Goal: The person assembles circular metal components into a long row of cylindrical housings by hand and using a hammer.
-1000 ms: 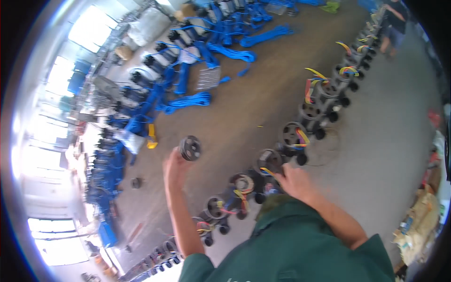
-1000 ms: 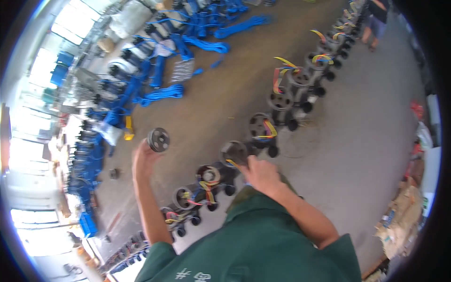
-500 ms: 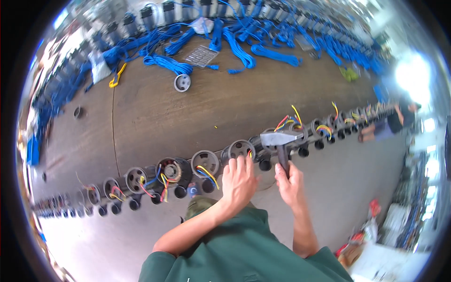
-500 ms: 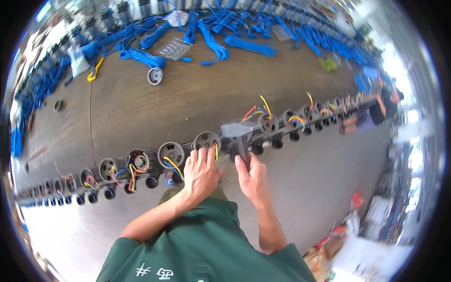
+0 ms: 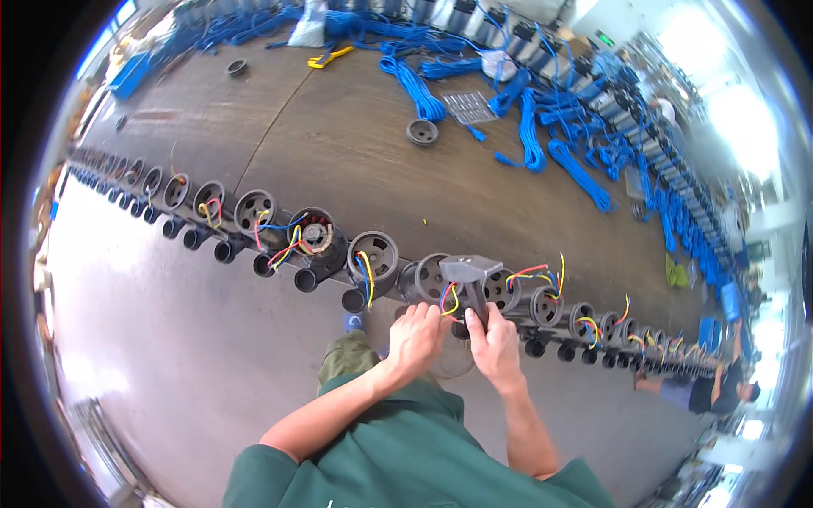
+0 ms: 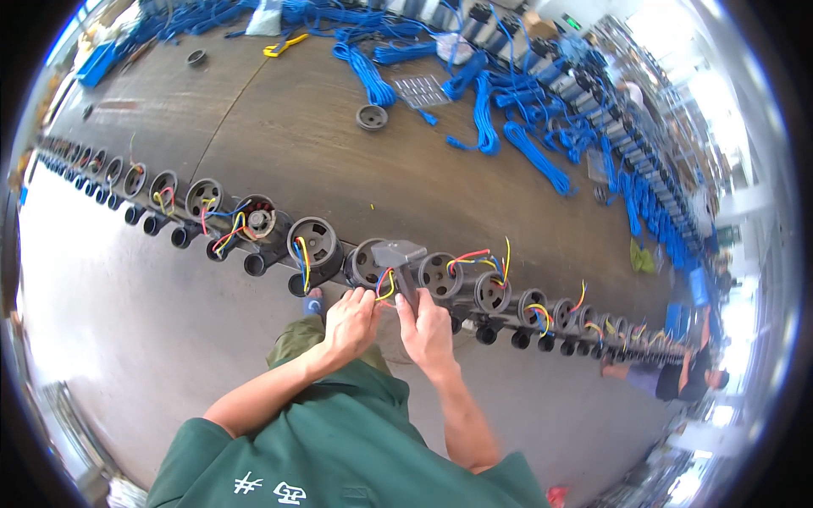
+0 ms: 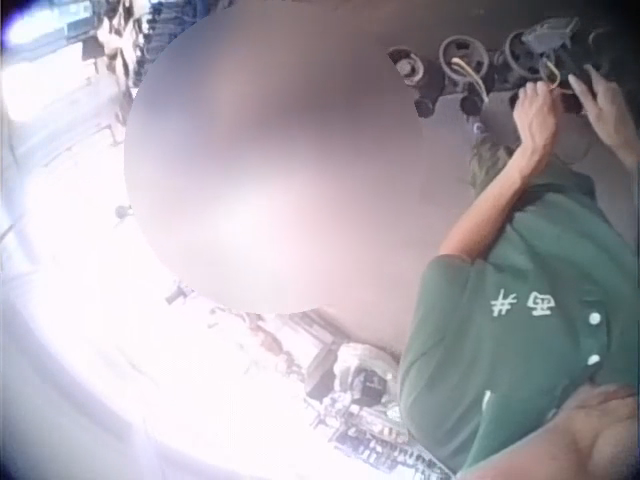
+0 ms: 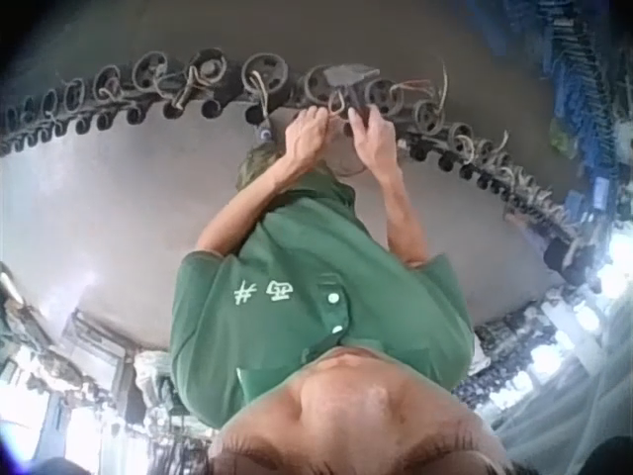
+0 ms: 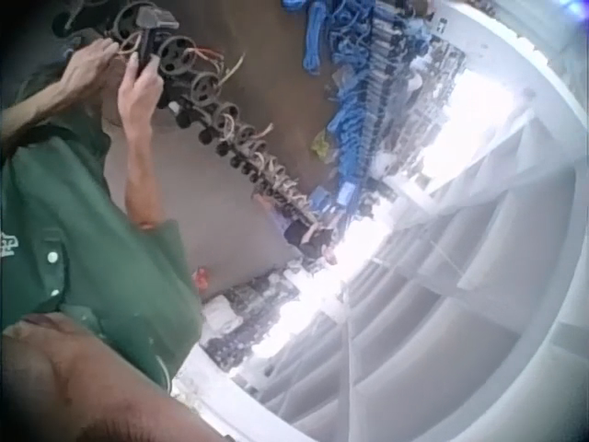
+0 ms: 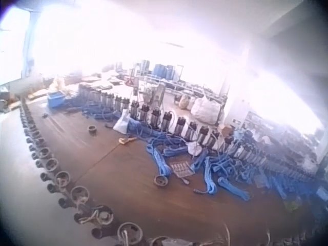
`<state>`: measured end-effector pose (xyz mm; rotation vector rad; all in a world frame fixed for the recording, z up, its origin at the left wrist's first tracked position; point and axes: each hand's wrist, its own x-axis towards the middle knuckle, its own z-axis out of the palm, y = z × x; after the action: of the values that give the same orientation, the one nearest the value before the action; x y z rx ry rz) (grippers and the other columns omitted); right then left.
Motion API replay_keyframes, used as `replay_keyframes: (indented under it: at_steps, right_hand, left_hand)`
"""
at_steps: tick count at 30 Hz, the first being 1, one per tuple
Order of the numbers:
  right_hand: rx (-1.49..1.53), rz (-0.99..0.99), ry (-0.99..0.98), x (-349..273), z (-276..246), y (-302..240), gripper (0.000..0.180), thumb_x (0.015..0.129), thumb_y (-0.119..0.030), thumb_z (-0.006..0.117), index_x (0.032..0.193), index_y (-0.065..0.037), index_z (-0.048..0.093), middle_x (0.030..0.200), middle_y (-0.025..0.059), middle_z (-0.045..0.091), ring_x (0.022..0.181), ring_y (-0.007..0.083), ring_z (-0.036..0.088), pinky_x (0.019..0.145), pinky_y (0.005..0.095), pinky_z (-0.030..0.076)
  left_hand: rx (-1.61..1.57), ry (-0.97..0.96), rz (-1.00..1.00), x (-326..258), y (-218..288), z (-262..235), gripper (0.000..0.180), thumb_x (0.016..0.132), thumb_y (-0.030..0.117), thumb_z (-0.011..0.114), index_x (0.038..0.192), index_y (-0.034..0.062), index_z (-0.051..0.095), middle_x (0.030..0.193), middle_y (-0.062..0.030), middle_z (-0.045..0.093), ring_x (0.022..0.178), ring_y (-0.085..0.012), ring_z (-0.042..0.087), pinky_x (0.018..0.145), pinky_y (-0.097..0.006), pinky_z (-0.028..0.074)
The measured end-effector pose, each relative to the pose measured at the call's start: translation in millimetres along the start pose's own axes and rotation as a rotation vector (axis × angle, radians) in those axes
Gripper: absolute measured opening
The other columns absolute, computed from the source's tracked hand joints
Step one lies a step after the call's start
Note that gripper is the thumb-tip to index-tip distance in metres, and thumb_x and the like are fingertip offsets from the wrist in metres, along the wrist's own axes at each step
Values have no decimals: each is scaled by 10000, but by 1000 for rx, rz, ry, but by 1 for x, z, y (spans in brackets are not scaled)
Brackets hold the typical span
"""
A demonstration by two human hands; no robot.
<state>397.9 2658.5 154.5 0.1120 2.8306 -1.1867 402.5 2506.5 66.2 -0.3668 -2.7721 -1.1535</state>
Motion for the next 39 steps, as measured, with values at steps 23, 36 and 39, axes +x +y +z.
replay_keyframes:
  at_steps: [23, 36, 39]
  right_hand:
    - [-38, 111, -104, 14, -18, -18, 346, 1038, -288, 595, 955, 45, 641, 664, 214, 626, 591, 370, 647, 579, 418, 494]
    - [102, 238, -101, 14, -12, -9, 275, 1048, -231, 551, 941, 15, 612, 640, 50, 578, 551, 129, 523, 526, 320, 440]
    - [-238, 77, -95, 8, 22, 11, 233, 1034, -196, 550, 990, 23, 618, 707, 192, 644, 597, 323, 632, 598, 426, 498]
  left_hand:
    - [-225, 28, 248, 6, -54, 11, 162, 862, 136, 692, 814, 62, 556, 836, -99, 589, 856, -315, 563, 798, -434, 459]
    - [-331, 29, 245, 8, -62, 13, 183, 815, 135, 720, 803, 66, 551, 834, -98, 577, 861, -321, 555, 783, -434, 459]
    - [-359, 60, 266, 7, -63, 24, 192, 772, 116, 729, 798, 71, 544, 833, -94, 571, 865, -317, 555, 786, -427, 461]
